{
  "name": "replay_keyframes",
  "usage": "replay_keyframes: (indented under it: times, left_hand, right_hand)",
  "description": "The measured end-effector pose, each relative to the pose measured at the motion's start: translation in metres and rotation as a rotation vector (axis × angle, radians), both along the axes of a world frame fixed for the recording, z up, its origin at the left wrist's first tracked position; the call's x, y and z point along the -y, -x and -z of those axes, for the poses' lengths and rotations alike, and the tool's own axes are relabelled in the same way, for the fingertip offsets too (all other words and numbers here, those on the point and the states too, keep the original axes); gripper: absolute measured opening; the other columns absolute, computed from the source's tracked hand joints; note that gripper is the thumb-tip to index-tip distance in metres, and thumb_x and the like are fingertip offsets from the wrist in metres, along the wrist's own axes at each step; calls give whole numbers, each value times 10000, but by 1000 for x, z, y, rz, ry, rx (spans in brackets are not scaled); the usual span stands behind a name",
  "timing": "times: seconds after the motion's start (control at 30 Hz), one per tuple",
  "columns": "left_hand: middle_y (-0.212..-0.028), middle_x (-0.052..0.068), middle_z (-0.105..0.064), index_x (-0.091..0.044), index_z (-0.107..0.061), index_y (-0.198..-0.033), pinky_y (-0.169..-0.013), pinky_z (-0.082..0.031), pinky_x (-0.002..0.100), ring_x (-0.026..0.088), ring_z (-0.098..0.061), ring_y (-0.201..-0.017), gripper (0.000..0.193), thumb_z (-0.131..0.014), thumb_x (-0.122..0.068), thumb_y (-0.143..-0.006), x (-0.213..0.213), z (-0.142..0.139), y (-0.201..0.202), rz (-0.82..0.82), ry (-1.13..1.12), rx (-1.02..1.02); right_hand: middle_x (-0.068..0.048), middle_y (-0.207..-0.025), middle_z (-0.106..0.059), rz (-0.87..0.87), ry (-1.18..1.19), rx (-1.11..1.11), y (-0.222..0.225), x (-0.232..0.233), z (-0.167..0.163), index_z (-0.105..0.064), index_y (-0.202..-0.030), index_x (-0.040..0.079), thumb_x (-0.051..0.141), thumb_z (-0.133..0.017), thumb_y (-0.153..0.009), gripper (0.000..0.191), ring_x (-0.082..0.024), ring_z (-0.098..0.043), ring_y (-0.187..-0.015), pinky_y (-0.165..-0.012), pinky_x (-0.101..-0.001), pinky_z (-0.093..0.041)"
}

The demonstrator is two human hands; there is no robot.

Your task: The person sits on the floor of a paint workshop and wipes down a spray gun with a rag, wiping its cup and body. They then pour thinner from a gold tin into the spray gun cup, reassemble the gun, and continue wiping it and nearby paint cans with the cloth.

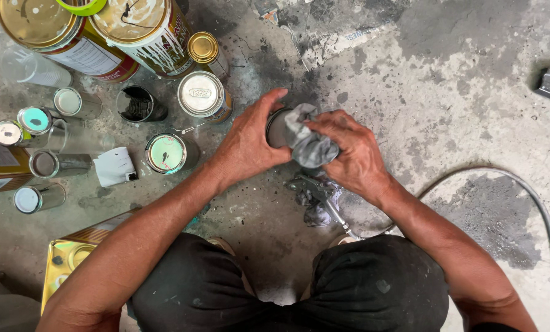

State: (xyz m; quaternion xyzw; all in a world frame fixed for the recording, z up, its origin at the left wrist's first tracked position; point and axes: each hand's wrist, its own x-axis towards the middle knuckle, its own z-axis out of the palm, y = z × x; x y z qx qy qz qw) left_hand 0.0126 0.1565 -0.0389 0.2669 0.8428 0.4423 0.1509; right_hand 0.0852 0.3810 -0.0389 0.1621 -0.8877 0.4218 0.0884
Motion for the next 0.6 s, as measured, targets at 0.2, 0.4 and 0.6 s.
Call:
replay_keyframes:
  times: [0.2, 0.4, 0.6]
  left_hand:
    - [-1399, 229, -574, -91, -357, -1518, -1116, -449, 491, 404, -549, -1312, 984, -904, -252, -716, 1, -3, -4, 18, -12, -122]
    - [-1392, 210, -564, -91, -330, -1517, -1100, -436, 510, 403, -538, -1271, 1009, -887, -215, -685, -8, -13, -11, 144, -42, -105]
    - [-1453, 209, -500, -123, -305, -1568, -1180, -405, 511, 374, -472, -1385, 1056, -904, -153, -700, -10, -21, -7, 184, -41, -267]
  right_hand:
    - [-86, -1085, -738, 55, 153, 79, 11, 9, 13, -736, -1108, 56, 85, -803, -856, 263, -182, -737, -957, -830, -364, -641]
    - [-45, -1055, -760, 172, 599, 494, 21, -5, 49, -736, -1156, 71, 62, -705, -985, 174, -139, -690, -902, -809, -350, -584]
    - [-47, -1091, -744, 177, 1185, 661, 16, -3, 58, -701, -1173, 80, 33, -766, -905, 279, -179, -714, -1000, -915, -390, -605]
